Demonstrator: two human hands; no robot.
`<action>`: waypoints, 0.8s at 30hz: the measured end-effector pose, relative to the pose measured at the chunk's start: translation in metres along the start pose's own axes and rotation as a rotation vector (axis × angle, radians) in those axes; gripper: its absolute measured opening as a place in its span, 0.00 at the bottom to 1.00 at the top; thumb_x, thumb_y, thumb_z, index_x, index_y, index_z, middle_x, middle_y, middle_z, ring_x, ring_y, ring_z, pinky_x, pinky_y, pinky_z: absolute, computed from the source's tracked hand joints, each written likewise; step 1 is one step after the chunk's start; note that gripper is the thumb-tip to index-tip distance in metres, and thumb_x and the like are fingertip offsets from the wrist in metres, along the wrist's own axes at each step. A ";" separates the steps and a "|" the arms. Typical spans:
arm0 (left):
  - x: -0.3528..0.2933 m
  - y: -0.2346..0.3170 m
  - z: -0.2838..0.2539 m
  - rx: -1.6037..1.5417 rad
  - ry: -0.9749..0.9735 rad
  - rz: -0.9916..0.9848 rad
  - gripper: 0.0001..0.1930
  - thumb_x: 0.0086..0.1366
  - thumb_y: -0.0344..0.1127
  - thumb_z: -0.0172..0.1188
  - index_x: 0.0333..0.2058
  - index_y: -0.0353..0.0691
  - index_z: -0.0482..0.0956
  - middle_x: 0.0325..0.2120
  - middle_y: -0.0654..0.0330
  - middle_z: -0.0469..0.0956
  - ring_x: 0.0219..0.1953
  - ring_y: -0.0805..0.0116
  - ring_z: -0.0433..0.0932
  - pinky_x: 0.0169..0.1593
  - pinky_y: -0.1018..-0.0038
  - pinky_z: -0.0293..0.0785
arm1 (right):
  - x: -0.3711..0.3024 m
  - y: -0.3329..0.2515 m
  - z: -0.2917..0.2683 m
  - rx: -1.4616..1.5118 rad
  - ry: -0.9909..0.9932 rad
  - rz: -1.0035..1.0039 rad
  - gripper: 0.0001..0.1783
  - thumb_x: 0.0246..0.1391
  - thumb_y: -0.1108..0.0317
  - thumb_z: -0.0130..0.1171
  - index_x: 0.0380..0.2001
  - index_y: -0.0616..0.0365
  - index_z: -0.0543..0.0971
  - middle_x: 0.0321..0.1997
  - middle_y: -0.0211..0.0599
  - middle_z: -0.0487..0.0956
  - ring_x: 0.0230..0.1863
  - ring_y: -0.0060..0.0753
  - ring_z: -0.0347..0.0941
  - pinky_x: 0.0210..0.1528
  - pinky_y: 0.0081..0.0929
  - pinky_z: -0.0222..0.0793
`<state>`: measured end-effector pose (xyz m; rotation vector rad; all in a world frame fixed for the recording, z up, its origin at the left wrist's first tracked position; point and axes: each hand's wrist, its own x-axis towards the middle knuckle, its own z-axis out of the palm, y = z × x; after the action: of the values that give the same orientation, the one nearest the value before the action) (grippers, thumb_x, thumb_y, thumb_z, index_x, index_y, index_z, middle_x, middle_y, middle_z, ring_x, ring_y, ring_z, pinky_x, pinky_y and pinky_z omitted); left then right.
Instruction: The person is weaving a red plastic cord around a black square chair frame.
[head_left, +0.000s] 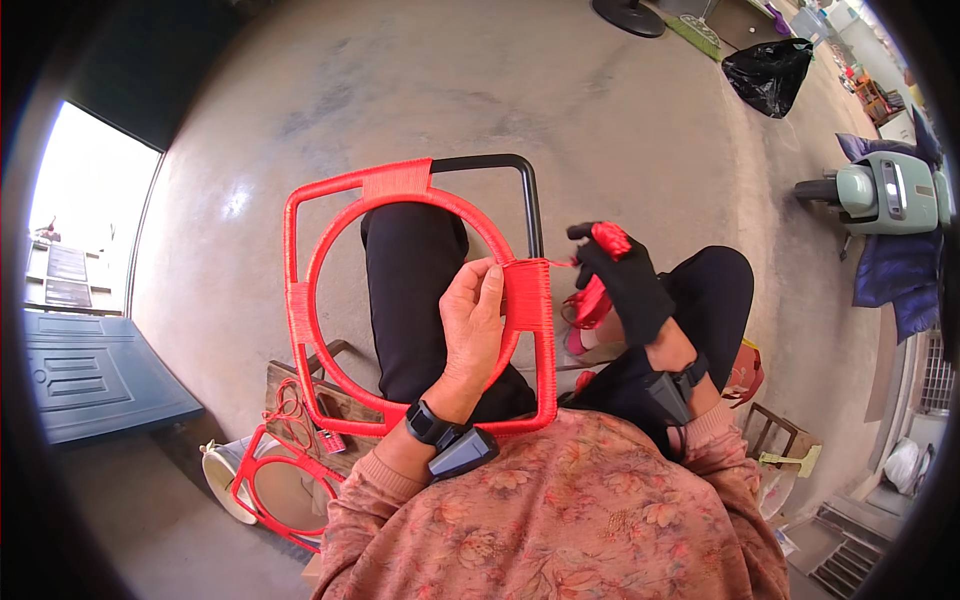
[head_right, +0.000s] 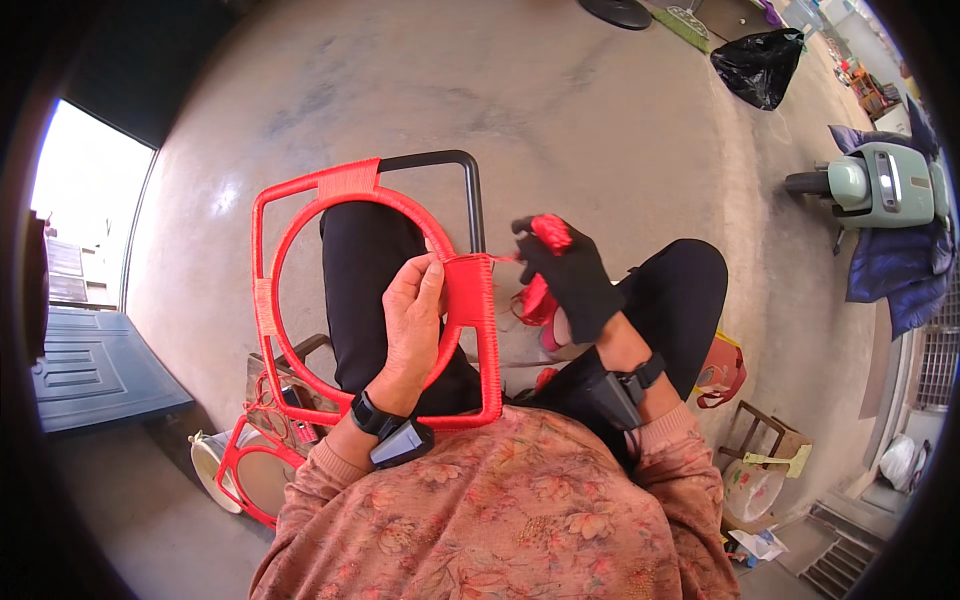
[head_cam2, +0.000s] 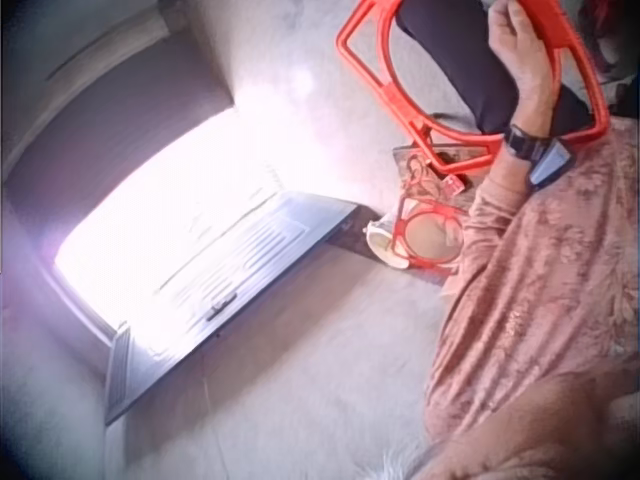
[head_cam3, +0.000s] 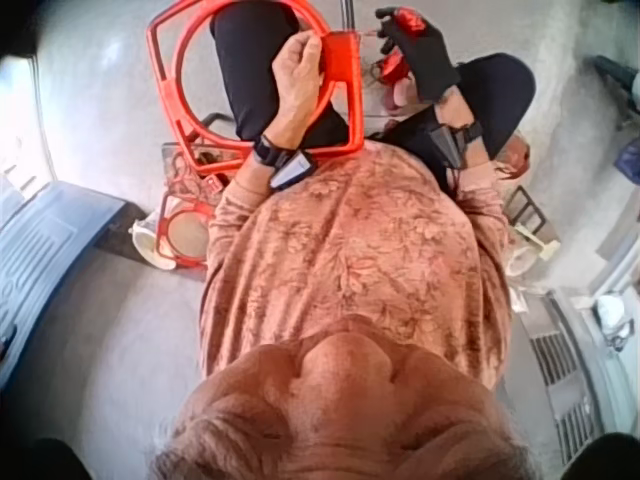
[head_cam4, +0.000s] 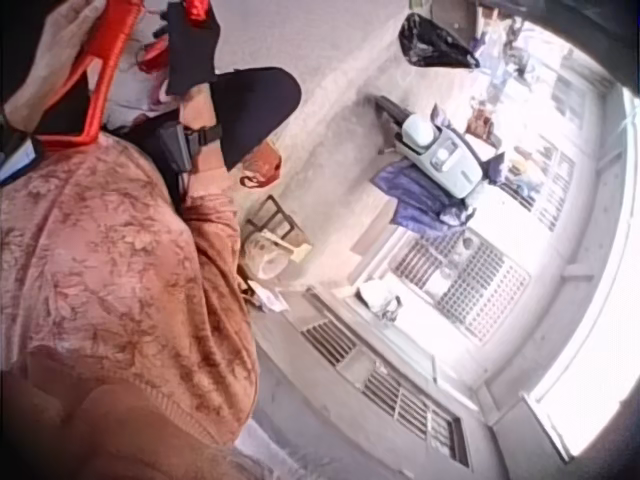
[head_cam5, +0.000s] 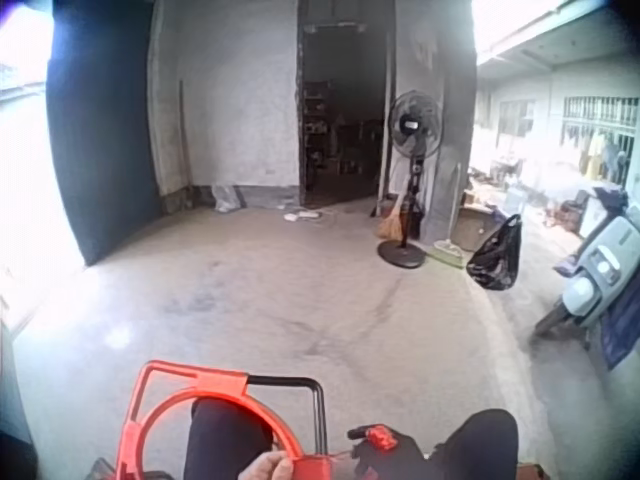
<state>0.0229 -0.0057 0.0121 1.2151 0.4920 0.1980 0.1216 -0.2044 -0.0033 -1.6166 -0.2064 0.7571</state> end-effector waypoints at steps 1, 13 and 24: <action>0.000 0.000 0.000 0.073 0.010 0.031 0.09 0.72 0.33 0.53 0.41 0.33 0.77 0.27 0.70 0.74 0.28 0.85 0.67 0.32 0.84 0.67 | 0.011 -0.008 0.008 0.007 -0.016 -0.010 0.06 0.57 0.64 0.62 0.31 0.54 0.79 0.25 0.28 0.78 0.26 0.21 0.74 0.31 0.24 0.70; 0.004 0.005 0.003 0.518 0.104 0.323 0.05 0.69 0.28 0.55 0.38 0.33 0.77 0.20 0.61 0.70 0.22 0.78 0.68 0.28 0.77 0.68 | 0.073 -0.052 0.049 0.005 0.189 -0.105 0.10 0.55 0.62 0.64 0.31 0.57 0.79 0.22 0.28 0.78 0.23 0.21 0.73 0.27 0.25 0.70; 0.002 0.019 -0.009 0.717 -0.067 0.463 0.04 0.65 0.26 0.59 0.37 0.34 0.78 0.24 0.54 0.80 0.26 0.70 0.82 0.31 0.75 0.77 | 0.057 -0.025 0.052 0.103 0.324 -0.081 0.12 0.55 0.63 0.64 0.35 0.61 0.79 0.23 0.30 0.77 0.23 0.22 0.73 0.27 0.26 0.70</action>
<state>0.0224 0.0089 0.0267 2.0277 0.2110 0.3924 0.1426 -0.1263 0.0001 -1.5968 0.0008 0.4285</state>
